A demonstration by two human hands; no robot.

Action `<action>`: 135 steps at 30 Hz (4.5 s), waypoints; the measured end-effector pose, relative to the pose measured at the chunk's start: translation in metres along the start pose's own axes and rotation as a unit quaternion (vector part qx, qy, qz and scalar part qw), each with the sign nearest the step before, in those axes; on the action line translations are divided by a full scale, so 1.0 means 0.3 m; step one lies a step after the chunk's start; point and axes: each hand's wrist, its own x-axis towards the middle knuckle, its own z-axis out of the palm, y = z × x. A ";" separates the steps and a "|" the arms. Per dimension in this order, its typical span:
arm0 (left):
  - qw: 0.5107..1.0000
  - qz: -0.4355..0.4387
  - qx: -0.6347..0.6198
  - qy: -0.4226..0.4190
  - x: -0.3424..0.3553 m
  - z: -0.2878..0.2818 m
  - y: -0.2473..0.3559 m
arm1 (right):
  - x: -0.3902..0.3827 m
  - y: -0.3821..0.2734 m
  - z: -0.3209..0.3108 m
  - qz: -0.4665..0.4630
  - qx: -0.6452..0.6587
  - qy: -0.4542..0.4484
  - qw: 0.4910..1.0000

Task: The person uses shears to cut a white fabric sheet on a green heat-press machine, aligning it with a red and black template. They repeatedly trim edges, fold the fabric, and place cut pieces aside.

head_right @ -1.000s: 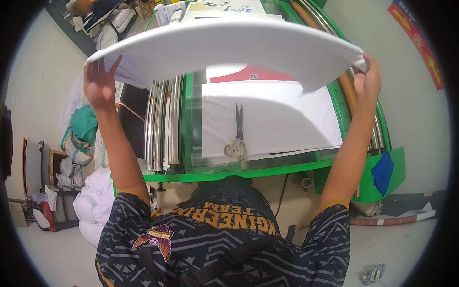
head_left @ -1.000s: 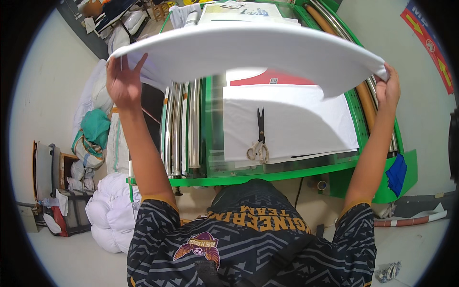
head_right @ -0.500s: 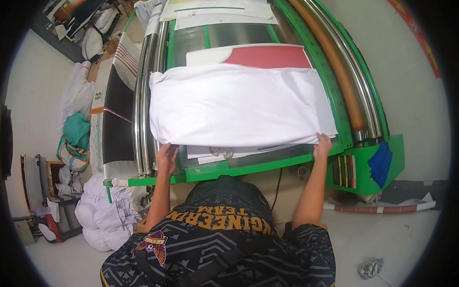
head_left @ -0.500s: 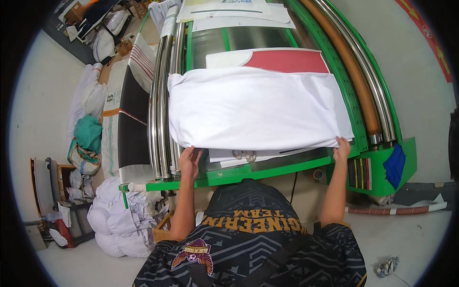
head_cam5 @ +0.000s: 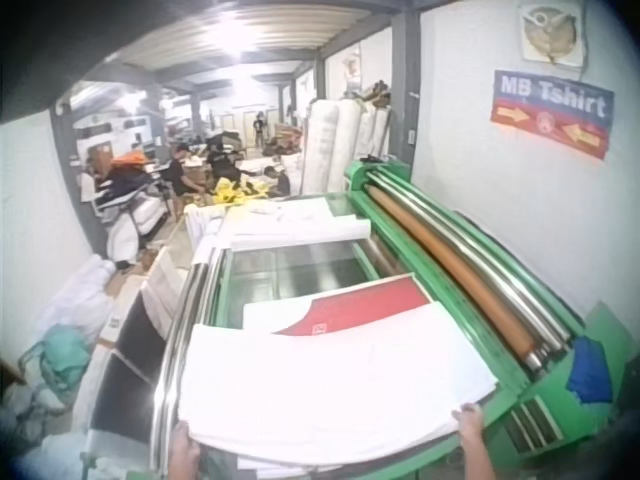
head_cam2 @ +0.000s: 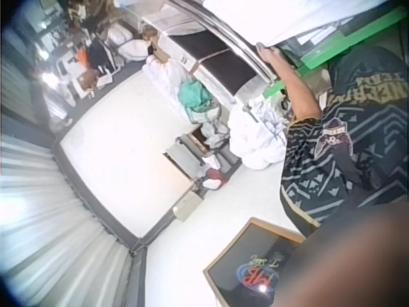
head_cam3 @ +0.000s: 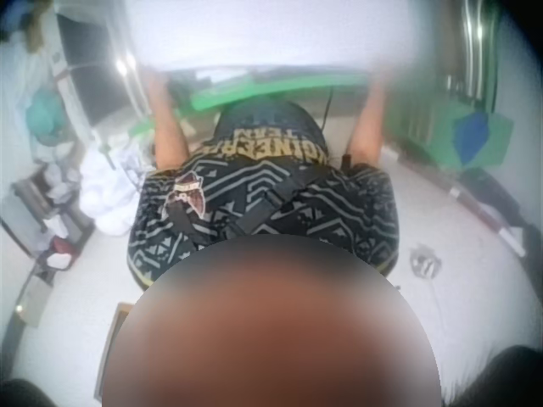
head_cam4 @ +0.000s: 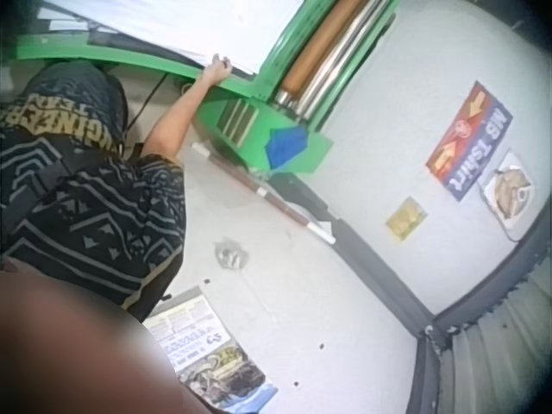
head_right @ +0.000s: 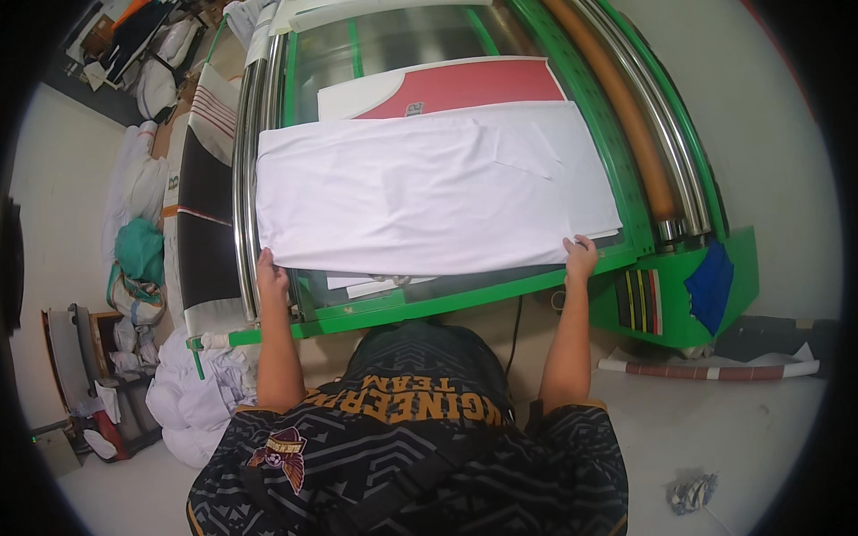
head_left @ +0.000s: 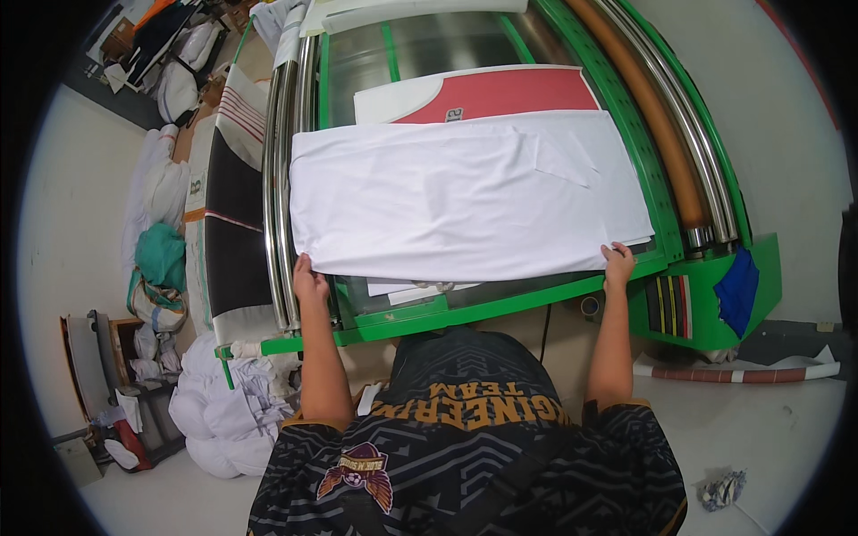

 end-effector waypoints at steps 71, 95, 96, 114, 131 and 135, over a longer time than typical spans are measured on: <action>0.502 0.234 0.780 -0.291 0.178 0.338 0.397 | 0.299 -0.529 0.150 -0.311 -0.068 0.049 0.947; 0.809 0.333 0.416 -0.248 0.182 0.522 0.649 | 0.421 -0.649 -0.087 -0.191 0.014 0.034 0.981; 0.802 0.331 0.434 -0.244 0.227 0.550 0.617 | 0.469 -0.613 -0.058 -0.197 -0.006 0.027 0.980; 0.721 0.246 0.609 -0.220 0.553 0.594 0.396 | 0.622 -0.347 0.434 -0.223 -0.233 -0.043 0.945; 0.713 0.321 0.591 -0.199 0.581 0.596 0.323 | 0.729 -0.370 0.507 -0.205 -0.256 0.043 0.944; 0.683 0.349 0.635 -0.086 0.540 0.578 0.268 | 0.719 -0.361 0.474 -0.256 -0.271 0.061 0.926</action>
